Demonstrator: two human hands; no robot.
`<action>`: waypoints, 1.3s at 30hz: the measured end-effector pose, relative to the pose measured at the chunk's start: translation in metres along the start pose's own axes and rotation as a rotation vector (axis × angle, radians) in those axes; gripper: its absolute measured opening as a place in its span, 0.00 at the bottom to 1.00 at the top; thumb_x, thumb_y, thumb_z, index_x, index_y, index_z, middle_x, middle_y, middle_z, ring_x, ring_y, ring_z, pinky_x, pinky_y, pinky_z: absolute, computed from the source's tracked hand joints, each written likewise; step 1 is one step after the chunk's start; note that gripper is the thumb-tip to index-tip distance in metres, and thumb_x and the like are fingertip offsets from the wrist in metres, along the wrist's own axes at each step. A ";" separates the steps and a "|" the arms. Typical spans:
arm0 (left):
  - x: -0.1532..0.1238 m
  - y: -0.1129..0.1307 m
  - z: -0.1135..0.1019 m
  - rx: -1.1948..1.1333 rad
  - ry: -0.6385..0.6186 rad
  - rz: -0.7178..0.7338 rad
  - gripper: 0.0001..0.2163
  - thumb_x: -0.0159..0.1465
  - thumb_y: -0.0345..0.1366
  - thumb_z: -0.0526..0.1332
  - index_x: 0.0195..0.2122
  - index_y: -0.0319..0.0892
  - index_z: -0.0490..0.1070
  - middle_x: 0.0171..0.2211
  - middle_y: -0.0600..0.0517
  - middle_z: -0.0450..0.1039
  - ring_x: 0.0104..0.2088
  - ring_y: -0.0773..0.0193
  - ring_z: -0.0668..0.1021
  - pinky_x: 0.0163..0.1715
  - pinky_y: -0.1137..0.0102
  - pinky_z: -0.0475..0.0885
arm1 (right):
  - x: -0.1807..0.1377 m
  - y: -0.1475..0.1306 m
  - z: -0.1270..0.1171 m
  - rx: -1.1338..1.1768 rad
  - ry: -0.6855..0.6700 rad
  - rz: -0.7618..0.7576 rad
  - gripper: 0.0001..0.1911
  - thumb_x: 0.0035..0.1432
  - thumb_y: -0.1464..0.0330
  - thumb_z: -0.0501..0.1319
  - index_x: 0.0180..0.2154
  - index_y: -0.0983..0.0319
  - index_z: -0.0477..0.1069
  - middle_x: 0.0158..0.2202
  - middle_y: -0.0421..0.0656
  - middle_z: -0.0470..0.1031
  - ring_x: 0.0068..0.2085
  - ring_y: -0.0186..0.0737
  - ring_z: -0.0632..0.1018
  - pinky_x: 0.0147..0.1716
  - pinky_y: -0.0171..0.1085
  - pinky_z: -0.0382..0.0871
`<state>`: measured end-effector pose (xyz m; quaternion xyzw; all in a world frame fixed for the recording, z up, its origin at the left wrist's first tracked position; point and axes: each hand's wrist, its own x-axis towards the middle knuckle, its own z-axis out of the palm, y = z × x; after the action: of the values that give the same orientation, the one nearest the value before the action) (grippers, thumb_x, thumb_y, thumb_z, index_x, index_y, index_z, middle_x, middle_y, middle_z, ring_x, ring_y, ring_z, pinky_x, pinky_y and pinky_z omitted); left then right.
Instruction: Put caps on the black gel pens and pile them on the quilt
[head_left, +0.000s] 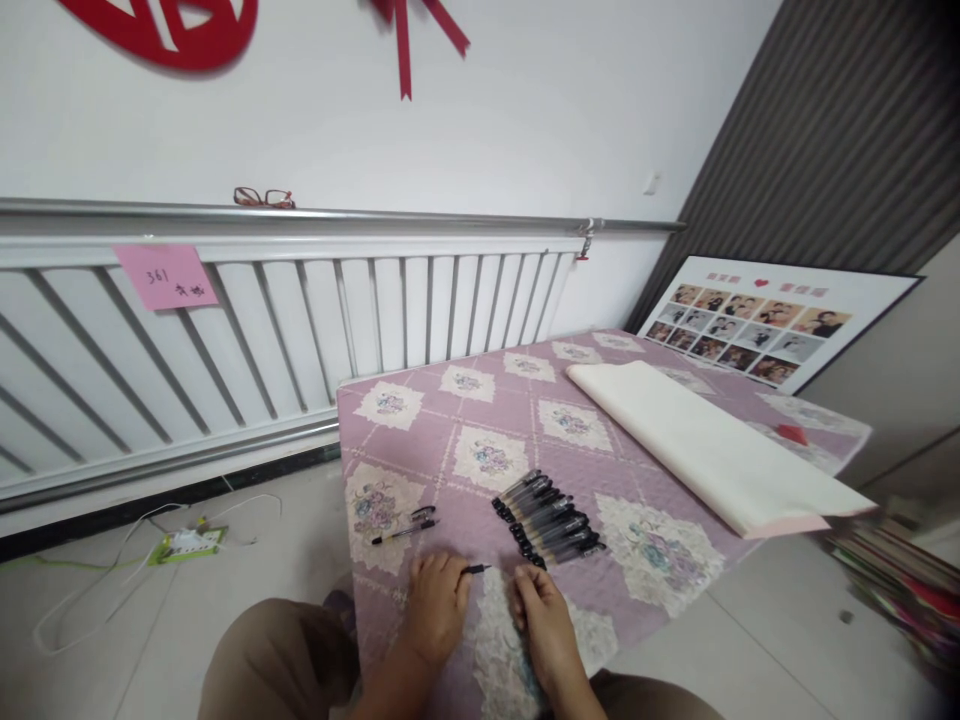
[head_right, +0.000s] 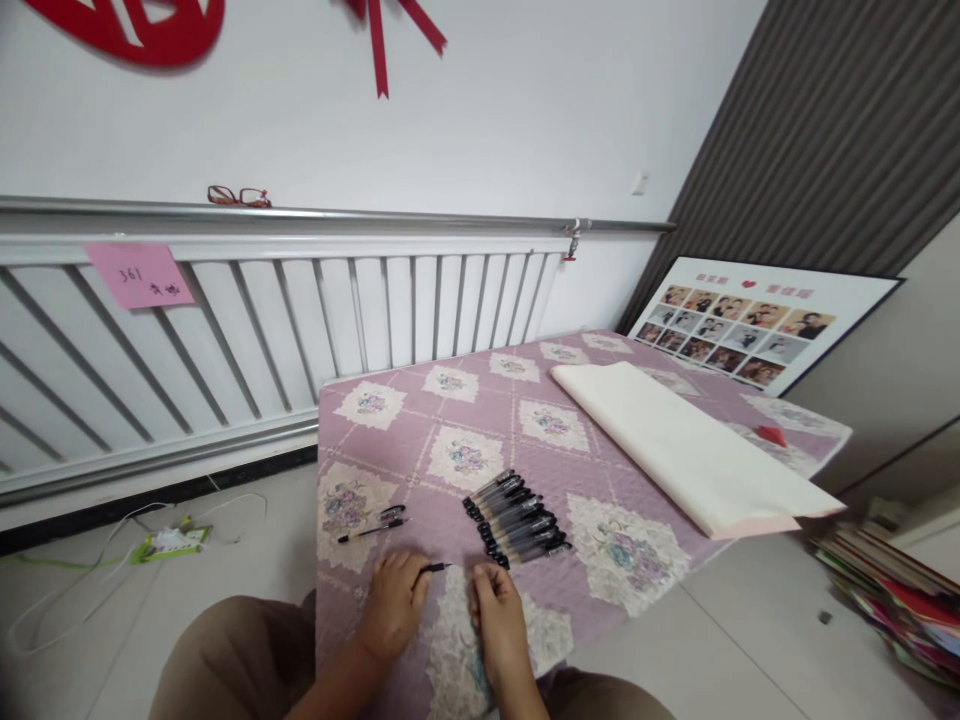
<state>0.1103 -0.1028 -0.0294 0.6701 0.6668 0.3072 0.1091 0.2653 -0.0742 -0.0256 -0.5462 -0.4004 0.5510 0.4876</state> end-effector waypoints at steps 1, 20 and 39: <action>0.000 -0.002 0.000 -0.004 0.008 -0.011 0.11 0.66 0.32 0.51 0.41 0.48 0.72 0.38 0.53 0.75 0.43 0.58 0.73 0.49 0.59 0.60 | 0.000 0.000 0.000 -0.024 -0.003 -0.002 0.18 0.49 0.51 0.62 0.27 0.59 0.63 0.16 0.30 0.59 0.16 0.28 0.58 0.17 0.31 0.50; 0.012 -0.055 -0.034 0.074 0.100 -0.235 0.13 0.64 0.31 0.52 0.44 0.46 0.73 0.41 0.51 0.74 0.46 0.58 0.73 0.49 0.63 0.62 | 0.023 -0.015 0.105 0.412 -0.001 0.173 0.17 0.35 0.59 0.70 0.25 0.60 0.68 0.21 0.34 0.72 0.25 0.33 0.73 0.25 0.31 0.67; 0.015 -0.048 -0.034 0.242 0.065 -0.235 0.15 0.65 0.28 0.52 0.46 0.51 0.73 0.44 0.52 0.74 0.47 0.57 0.72 0.47 0.61 0.58 | 0.012 -0.004 0.093 0.405 -0.050 0.319 0.25 0.38 0.53 0.71 0.38 0.57 0.72 0.45 0.42 0.77 0.48 0.43 0.76 0.42 0.36 0.70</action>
<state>0.0505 -0.0930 -0.0246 0.5854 0.7759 0.2314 0.0412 0.1740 -0.0535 -0.0168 -0.4798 -0.2027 0.7033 0.4838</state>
